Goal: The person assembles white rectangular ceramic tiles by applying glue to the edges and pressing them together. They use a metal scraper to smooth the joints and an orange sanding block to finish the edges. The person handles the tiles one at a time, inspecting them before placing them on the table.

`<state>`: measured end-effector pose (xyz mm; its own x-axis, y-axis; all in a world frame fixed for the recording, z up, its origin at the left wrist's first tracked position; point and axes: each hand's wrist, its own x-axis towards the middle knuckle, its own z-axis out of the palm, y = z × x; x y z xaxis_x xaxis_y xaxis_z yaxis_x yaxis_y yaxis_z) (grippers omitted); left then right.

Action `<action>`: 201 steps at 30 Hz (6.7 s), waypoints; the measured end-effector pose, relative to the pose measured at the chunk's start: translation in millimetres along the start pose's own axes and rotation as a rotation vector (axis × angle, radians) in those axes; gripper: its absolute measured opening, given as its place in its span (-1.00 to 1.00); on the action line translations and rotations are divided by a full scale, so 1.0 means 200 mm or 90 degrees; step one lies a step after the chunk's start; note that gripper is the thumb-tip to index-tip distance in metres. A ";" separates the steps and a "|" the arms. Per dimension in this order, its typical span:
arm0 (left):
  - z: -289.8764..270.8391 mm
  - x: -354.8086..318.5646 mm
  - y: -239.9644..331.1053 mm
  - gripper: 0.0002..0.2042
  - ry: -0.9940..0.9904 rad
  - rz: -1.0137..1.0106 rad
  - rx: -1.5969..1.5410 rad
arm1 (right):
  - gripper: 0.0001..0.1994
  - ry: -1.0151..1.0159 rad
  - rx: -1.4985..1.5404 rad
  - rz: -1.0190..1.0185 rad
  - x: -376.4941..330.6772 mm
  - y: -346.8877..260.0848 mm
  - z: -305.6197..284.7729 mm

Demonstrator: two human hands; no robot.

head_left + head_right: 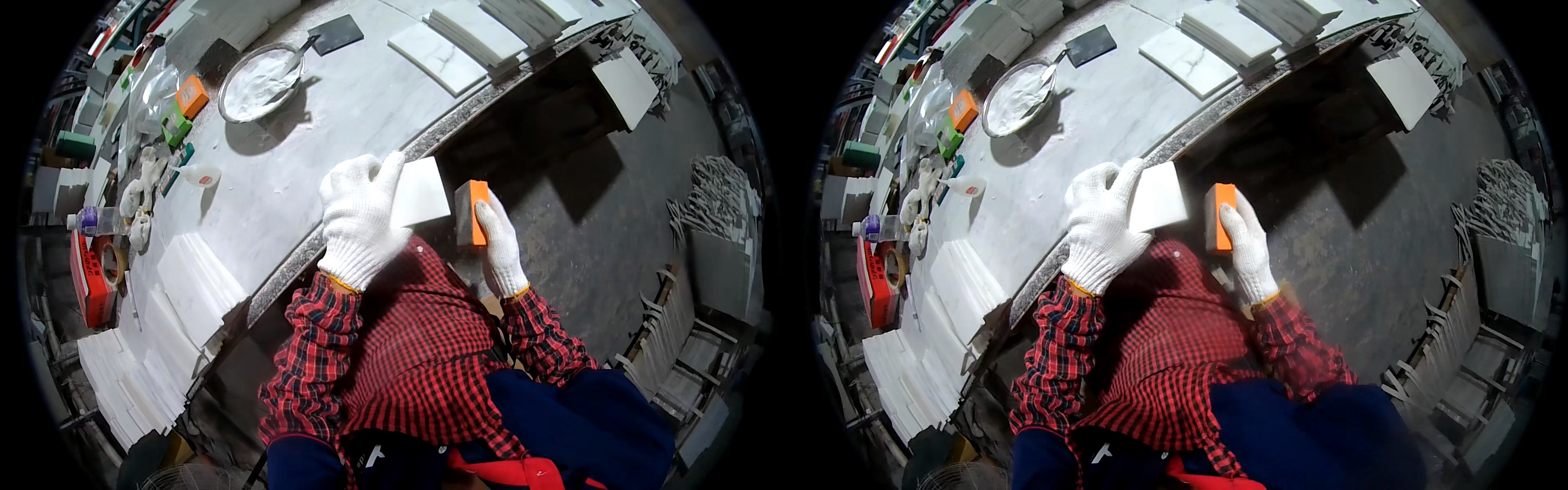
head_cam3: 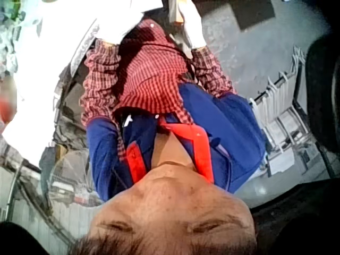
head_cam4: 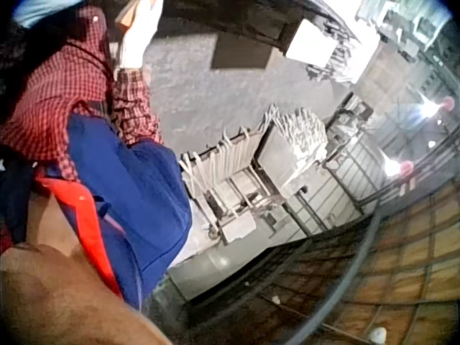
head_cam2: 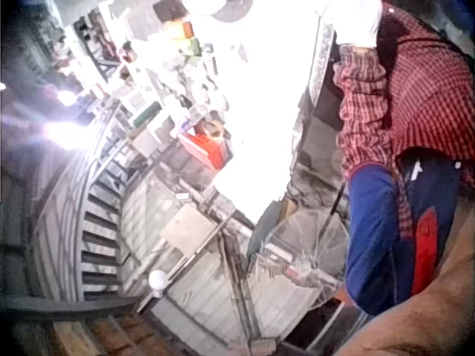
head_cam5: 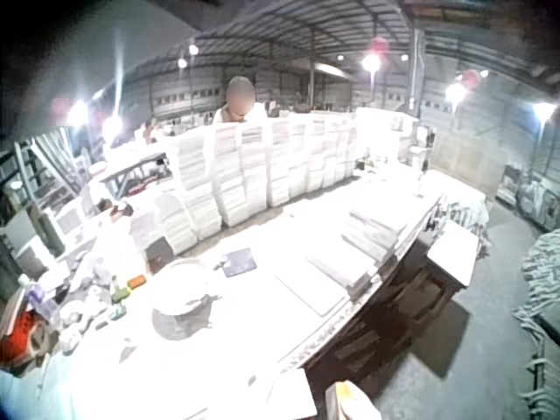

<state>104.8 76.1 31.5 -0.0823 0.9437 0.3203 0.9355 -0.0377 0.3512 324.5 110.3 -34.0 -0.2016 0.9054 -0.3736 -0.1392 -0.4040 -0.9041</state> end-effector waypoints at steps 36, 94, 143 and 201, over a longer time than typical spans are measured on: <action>0.15 -0.44 0.30 -0.70 0.181 -0.393 -0.885 | -0.45 -0.127 -0.281 -0.336 -0.25 -0.07 0.11; -0.05 -0.60 -0.11 -0.49 0.247 -0.399 -1.387 | -0.51 -0.457 -0.293 -0.057 0.21 -0.35 0.53; 0.08 -0.41 0.08 -0.58 0.333 -0.502 -0.913 | -0.46 -0.243 -0.463 -0.436 -0.22 -0.11 0.32; -0.14 -0.53 0.00 -0.25 0.484 -0.383 -1.345 | -0.22 -0.478 -0.684 -0.732 -0.30 -0.12 0.66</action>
<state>103.4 -32.6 23.3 -0.6485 0.7453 -0.1548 -0.7231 -0.5396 0.4313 212.5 48.3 38.1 -0.8812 0.2666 0.3905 0.0659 0.8871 -0.4568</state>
